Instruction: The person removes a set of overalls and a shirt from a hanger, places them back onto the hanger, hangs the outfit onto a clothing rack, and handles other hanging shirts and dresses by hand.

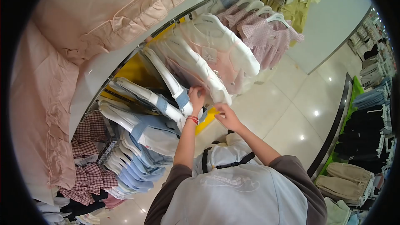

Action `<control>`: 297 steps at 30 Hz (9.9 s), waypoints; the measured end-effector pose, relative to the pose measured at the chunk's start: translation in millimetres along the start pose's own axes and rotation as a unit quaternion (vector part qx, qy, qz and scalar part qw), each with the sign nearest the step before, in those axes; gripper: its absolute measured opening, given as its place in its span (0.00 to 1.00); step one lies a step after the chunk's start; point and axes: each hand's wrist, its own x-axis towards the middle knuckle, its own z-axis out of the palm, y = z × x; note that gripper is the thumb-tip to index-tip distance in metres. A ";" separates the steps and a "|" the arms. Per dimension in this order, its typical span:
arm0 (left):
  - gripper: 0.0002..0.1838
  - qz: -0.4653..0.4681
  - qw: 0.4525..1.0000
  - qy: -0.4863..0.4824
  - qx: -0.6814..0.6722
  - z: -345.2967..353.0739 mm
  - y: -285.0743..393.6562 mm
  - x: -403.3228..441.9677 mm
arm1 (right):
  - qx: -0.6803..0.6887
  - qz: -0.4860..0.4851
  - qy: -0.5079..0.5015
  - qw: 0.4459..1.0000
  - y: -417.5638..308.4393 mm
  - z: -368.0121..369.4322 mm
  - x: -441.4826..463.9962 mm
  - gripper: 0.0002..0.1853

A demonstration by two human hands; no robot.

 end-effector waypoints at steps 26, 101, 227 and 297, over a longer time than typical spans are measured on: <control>0.17 -0.164 0.964 -0.053 -0.202 -15.9 27.2 -24.2 | -0.131 -0.024 0.060 0.989 -16.0 22.0 73.3 0.29; 0.41 -0.233 0.943 0.113 -0.209 9.8 -7.3 -15.2 | 0.123 0.040 -0.022 0.991 -51.5 -123.0 43.4 0.09; 0.08 -0.267 0.895 0.022 -0.357 50.4 94.8 -98.1 | 0.245 0.141 -0.162 0.945 18.0 -91.0 22.5 0.29; 0.05 -0.254 0.943 0.156 0.148 -41.7 54.1 -115.3 | 0.203 0.057 0.067 0.975 5.8 -161.3 58.3 0.27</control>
